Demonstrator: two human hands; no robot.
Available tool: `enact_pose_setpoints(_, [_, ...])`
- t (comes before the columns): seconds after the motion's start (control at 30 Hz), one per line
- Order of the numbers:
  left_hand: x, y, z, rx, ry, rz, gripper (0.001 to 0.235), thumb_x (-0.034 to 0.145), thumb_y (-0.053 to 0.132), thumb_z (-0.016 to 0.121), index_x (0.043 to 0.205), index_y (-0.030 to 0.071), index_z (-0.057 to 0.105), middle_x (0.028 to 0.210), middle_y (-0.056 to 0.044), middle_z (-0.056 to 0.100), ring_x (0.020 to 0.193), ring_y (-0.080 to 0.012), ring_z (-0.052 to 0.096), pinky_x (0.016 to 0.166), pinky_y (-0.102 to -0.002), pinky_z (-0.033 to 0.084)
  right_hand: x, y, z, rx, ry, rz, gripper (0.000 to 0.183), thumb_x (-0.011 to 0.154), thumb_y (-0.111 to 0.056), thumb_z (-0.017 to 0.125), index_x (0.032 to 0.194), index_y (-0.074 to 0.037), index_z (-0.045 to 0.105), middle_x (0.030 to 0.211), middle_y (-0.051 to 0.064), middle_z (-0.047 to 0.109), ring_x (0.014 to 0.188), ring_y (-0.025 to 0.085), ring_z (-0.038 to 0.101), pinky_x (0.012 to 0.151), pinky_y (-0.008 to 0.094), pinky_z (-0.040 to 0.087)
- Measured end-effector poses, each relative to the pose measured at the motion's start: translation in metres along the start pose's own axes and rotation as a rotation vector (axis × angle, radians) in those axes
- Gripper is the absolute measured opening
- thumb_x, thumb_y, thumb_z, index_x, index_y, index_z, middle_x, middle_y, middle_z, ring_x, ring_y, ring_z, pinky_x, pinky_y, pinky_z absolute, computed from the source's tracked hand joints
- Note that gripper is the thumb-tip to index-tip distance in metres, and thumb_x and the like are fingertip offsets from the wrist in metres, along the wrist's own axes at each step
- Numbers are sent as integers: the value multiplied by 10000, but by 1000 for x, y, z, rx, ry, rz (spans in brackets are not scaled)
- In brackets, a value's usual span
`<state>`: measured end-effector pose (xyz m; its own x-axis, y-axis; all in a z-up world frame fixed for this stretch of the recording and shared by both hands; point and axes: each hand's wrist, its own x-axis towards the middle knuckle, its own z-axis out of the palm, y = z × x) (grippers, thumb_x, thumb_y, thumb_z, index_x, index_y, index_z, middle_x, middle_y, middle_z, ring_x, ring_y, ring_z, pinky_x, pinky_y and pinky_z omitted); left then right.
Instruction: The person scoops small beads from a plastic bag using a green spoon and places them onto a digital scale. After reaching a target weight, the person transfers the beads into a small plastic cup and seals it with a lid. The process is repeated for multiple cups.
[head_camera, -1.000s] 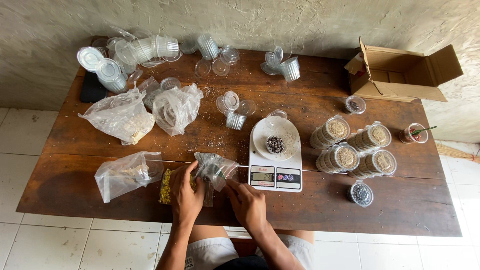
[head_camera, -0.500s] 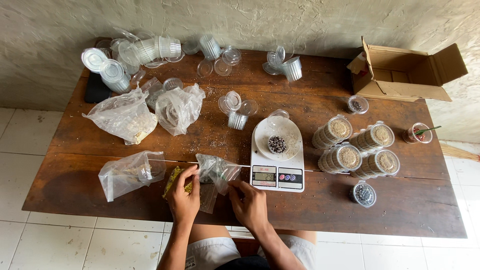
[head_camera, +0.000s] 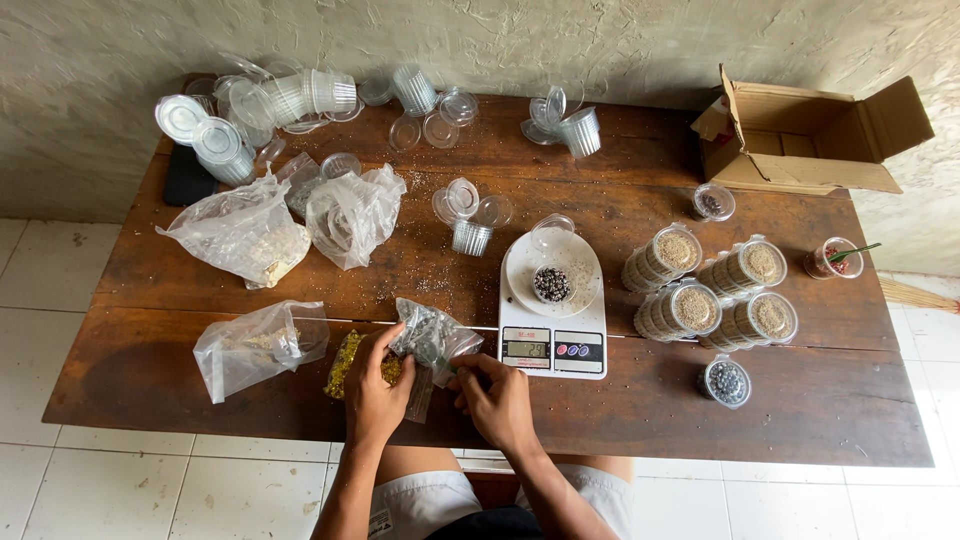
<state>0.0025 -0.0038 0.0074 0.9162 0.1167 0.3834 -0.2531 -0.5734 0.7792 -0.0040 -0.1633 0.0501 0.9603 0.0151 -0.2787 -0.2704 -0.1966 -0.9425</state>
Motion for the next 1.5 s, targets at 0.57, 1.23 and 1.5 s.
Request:
enact_pose_setpoints(0.57, [0,0,2,48,49,3,323,805,100,544,1128,83,549,1092,-88,606,996,-225,572,846,-300,457,-18,22,-41,103,246,87,183,815,-81,533,854,-1,693,623,105,700,422,115,585,397,226,512])
enact_pose_setpoints(1.23, [-5,13,4,250,231,216,328,807,65,529,1132,25,533,1098,-141,569,1036,-297,522,929,-389,411,-26,40,-68,279,283,51,184,834,-70,517,866,48,655,630,156,667,446,156,567,403,251,485])
enact_pose_setpoints(1.5, [6,38,23,154,138,207,409,824,215,525,1179,15,494,1124,-154,553,1059,-284,518,924,-361,419,-20,26,-100,357,413,-103,177,846,-50,526,873,74,648,614,178,645,444,183,563,424,259,468])
